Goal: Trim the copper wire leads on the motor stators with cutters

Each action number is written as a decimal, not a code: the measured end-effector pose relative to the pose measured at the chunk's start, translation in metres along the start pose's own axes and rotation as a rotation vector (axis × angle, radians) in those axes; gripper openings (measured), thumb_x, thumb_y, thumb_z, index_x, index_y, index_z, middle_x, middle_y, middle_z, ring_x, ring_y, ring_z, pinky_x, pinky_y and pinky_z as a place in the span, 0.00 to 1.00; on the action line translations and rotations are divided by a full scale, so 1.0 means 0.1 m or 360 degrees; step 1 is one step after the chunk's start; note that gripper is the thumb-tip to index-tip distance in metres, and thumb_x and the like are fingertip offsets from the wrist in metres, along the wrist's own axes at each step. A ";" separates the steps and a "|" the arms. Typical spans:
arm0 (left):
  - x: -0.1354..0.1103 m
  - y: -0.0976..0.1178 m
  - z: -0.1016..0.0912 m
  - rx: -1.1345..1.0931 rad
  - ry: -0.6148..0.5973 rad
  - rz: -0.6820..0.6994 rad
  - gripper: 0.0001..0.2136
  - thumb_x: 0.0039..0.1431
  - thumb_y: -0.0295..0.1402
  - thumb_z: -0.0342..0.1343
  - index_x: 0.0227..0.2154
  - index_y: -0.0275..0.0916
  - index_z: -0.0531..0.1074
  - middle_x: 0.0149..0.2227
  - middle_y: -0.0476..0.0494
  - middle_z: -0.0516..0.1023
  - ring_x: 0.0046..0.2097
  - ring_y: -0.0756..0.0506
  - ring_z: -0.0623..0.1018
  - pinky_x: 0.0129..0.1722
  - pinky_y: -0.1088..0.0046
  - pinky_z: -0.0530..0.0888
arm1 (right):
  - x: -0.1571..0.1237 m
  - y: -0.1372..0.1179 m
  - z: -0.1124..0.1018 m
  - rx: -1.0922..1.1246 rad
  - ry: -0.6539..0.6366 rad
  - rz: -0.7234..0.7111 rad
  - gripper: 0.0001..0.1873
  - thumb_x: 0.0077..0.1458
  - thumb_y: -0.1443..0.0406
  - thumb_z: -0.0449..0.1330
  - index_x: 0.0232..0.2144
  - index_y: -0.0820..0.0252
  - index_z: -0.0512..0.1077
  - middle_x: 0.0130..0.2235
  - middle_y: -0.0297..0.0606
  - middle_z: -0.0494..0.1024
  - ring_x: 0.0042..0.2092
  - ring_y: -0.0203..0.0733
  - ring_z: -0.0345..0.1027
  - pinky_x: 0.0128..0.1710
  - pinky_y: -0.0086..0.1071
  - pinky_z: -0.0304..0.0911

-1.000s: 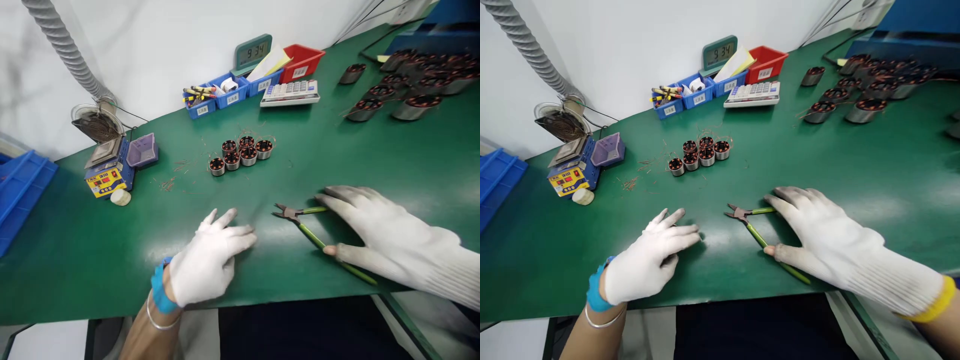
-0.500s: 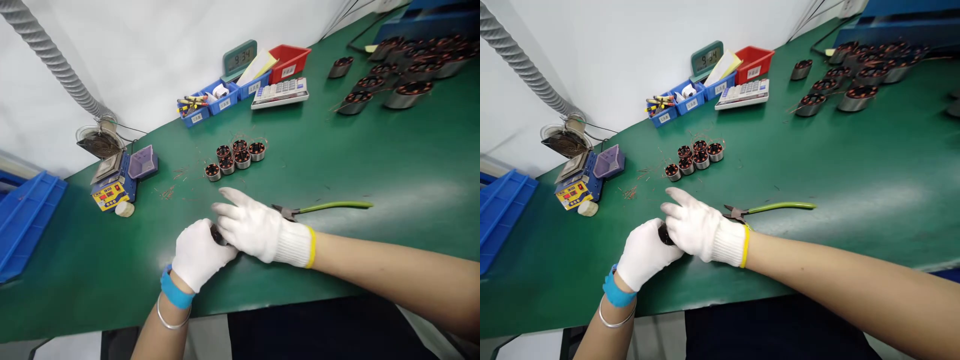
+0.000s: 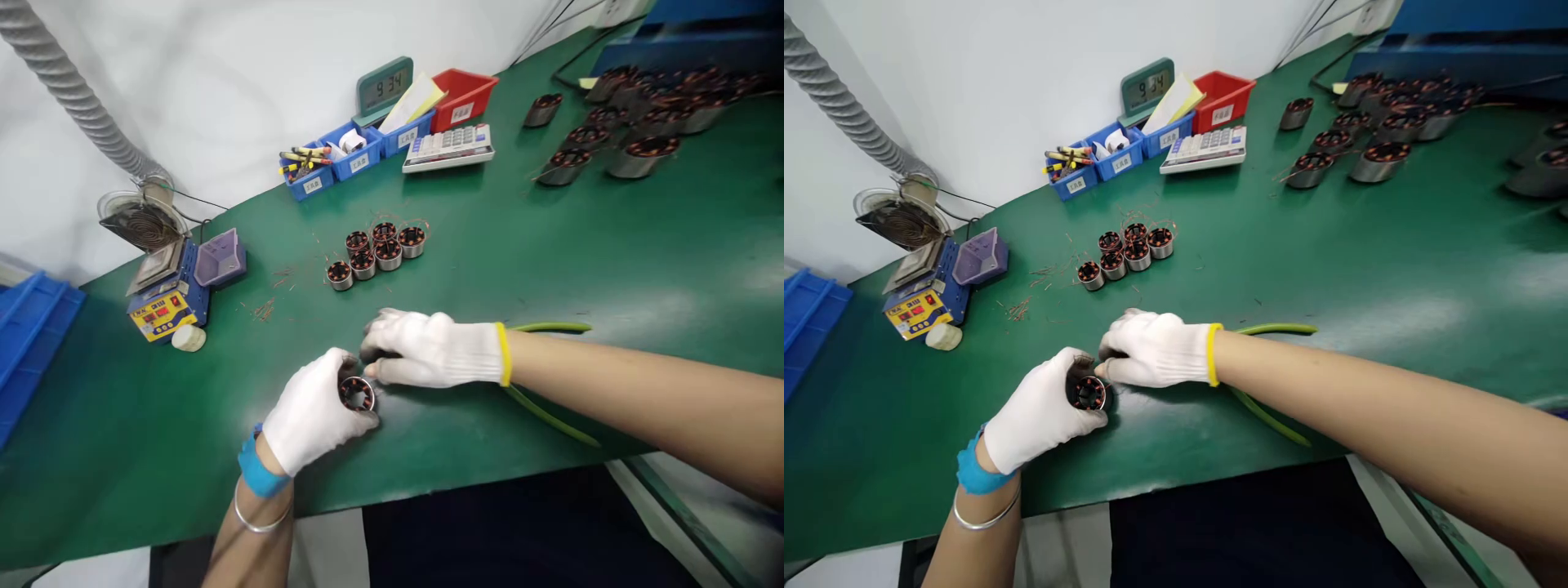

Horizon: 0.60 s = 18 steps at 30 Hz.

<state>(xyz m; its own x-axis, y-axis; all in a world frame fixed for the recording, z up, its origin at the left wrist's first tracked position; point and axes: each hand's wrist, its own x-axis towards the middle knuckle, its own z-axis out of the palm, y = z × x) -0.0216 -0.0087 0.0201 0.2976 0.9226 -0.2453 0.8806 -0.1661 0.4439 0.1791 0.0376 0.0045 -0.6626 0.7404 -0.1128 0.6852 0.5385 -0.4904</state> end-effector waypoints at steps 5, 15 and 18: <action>-0.01 -0.03 0.01 0.0002 0.0012 0.0085 0.22 0.44 0.29 0.63 0.46 0.41 0.70 0.40 0.45 0.80 0.39 0.41 0.80 0.38 0.66 0.75 | 0.19 -0.04 -0.10 0.0116 -0.0063 0.0110 0.08 0.57 0.61 0.59 0.34 0.53 0.79 0.36 0.32 0.83 0.37 0.43 0.76 0.38 0.33 0.67; -0.07 0.02 0.05 -0.0018 0.0126 0.0338 0.20 0.44 0.30 0.66 0.42 0.41 0.73 0.57 0.36 0.75 0.59 0.35 0.74 0.56 0.57 0.74 | -0.67 0.52 -0.15 0.0006 0.0387 0.0711 0.32 0.51 0.47 0.60 0.56 0.50 0.70 0.55 0.45 0.77 0.51 0.61 0.74 0.47 0.54 0.68; -0.08 0.06 0.14 0.0089 0.0137 0.0335 0.10 0.51 0.32 0.64 0.37 0.42 0.74 0.56 0.38 0.77 0.57 0.35 0.75 0.55 0.55 0.74 | -1.06 0.74 0.17 -0.0419 0.0503 0.0660 0.57 0.33 0.48 0.70 0.65 0.58 0.62 0.68 0.58 0.60 0.65 0.72 0.57 0.54 0.59 0.65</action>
<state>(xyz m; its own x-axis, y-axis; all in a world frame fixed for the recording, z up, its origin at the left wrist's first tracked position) -0.0132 -0.0221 0.0124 0.4464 0.8915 -0.0770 0.8222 -0.3748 0.4283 0.2946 -0.0078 -0.0342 -0.2282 0.9730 0.0334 0.9471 0.2298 -0.2242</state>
